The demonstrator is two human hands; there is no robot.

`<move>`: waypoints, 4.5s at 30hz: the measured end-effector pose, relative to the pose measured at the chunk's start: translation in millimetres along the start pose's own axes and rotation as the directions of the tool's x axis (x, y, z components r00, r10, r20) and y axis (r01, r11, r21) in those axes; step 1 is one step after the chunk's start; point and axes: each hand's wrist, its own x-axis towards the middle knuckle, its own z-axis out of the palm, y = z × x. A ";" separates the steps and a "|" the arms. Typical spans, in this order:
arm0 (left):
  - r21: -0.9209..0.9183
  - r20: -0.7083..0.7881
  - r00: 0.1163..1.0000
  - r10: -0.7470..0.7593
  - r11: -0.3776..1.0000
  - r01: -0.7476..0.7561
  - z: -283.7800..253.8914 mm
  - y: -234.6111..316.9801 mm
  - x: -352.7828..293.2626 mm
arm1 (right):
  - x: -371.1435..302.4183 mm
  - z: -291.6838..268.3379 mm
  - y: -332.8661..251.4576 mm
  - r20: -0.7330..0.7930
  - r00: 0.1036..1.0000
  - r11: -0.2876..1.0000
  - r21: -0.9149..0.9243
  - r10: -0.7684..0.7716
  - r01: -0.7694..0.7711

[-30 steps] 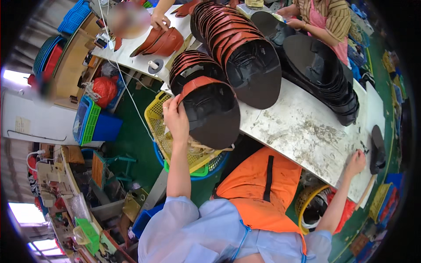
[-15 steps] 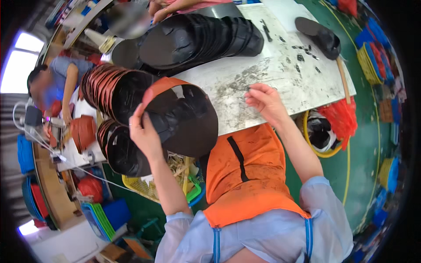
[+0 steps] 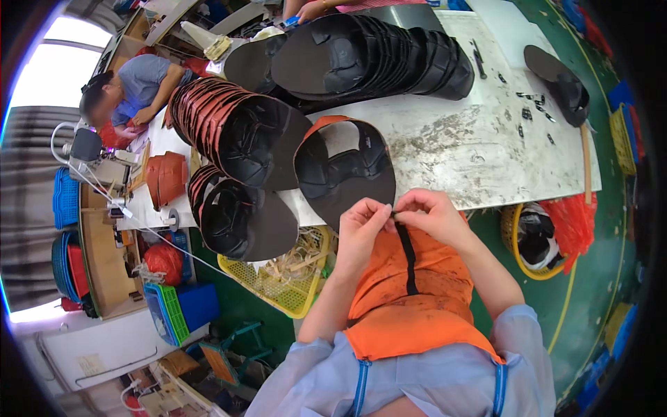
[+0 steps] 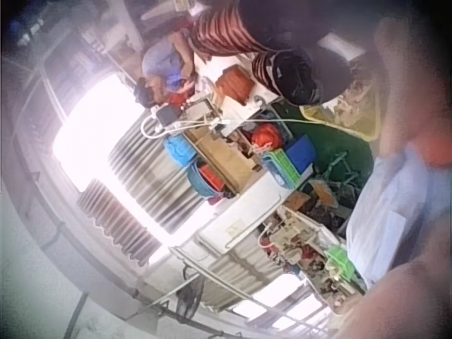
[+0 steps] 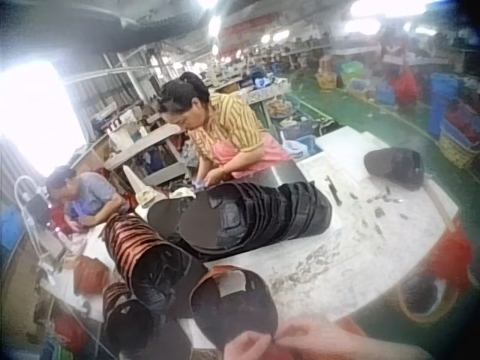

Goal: Operator manually inspects and fits leather upper components at a workstation.

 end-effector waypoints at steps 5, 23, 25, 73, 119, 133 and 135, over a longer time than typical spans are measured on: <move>0.384 -0.194 0.966 0.169 0.919 -0.084 1.9 -5.7 -14.2 | 4.5 26.5 -0.1 0.000 0.840 0.647 -0.638 -0.542 0.417; 0.683 0.651 0.609 0.452 0.000 -0.730 -67.1 26.7 -25.9 | 2.1 47.4 18.4 0.302 0.879 0.776 0.419 0.370 -0.471; 0.638 0.716 0.563 0.412 -0.058 -0.768 -70.4 32.3 -24.8 | 3.0 44.8 21.1 0.383 0.844 0.742 0.422 0.375 -0.521; 0.432 0.116 0.984 0.135 0.885 -0.172 7.1 89.9 29.5 | 10.9 14.6 -41.3 0.019 0.939 0.913 0.242 -0.342 0.328; 0.361 -0.238 0.871 0.430 0.871 -0.332 -22.0 12.3 -49.2 | -4.1 19.9 -80.0 0.030 0.707 0.655 -0.350 -0.707 0.670; 0.139 -0.197 0.922 0.333 0.941 -0.310 -50.4 13.5 -108.4 | 3.1 36.2 -94.3 -0.005 0.980 0.979 0.043 -0.201 0.201; 0.109 -0.187 0.929 0.319 0.947 -0.304 -56.4 18.5 -108.1 | 10.6 38.1 -100.0 0.019 0.995 0.990 0.098 -0.099 0.097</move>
